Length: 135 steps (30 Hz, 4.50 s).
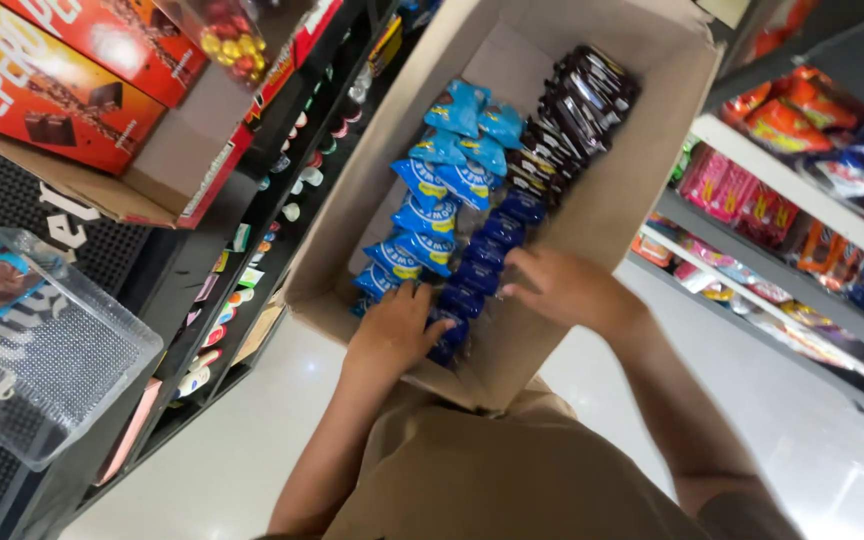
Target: The person takes snack packages from a cardboard box and places them onto a black counter mat. They then arrange the snacks into clear plastic trays and place the trays onto a shelf. The person handles red and blue snack packages, organizing them by type.
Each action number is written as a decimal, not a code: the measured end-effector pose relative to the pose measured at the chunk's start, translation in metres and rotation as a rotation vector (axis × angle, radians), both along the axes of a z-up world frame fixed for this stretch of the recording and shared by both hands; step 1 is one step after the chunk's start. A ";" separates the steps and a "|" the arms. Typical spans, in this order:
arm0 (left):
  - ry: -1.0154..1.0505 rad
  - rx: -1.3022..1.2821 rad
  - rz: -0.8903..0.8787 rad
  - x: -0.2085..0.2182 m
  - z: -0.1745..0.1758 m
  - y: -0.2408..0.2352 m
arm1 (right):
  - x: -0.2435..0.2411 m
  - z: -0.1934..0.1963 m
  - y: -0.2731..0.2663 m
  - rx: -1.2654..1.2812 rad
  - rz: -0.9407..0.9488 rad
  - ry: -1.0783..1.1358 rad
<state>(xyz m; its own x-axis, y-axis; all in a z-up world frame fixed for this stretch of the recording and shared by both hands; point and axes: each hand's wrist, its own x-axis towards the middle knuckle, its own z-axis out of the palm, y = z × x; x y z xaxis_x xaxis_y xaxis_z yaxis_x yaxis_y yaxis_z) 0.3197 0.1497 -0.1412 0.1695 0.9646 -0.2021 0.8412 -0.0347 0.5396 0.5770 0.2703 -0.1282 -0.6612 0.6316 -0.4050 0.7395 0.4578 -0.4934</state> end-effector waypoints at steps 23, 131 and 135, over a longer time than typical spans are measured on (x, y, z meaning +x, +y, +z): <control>0.170 -0.061 0.541 0.078 -0.001 0.083 | -0.094 -0.132 0.226 0.422 0.621 -0.374; -0.322 0.883 0.398 0.014 0.064 -0.023 | -0.015 0.062 -0.049 0.787 -0.319 0.736; -0.274 0.780 0.379 0.037 0.051 0.060 | 0.035 0.057 0.041 0.734 -0.347 0.724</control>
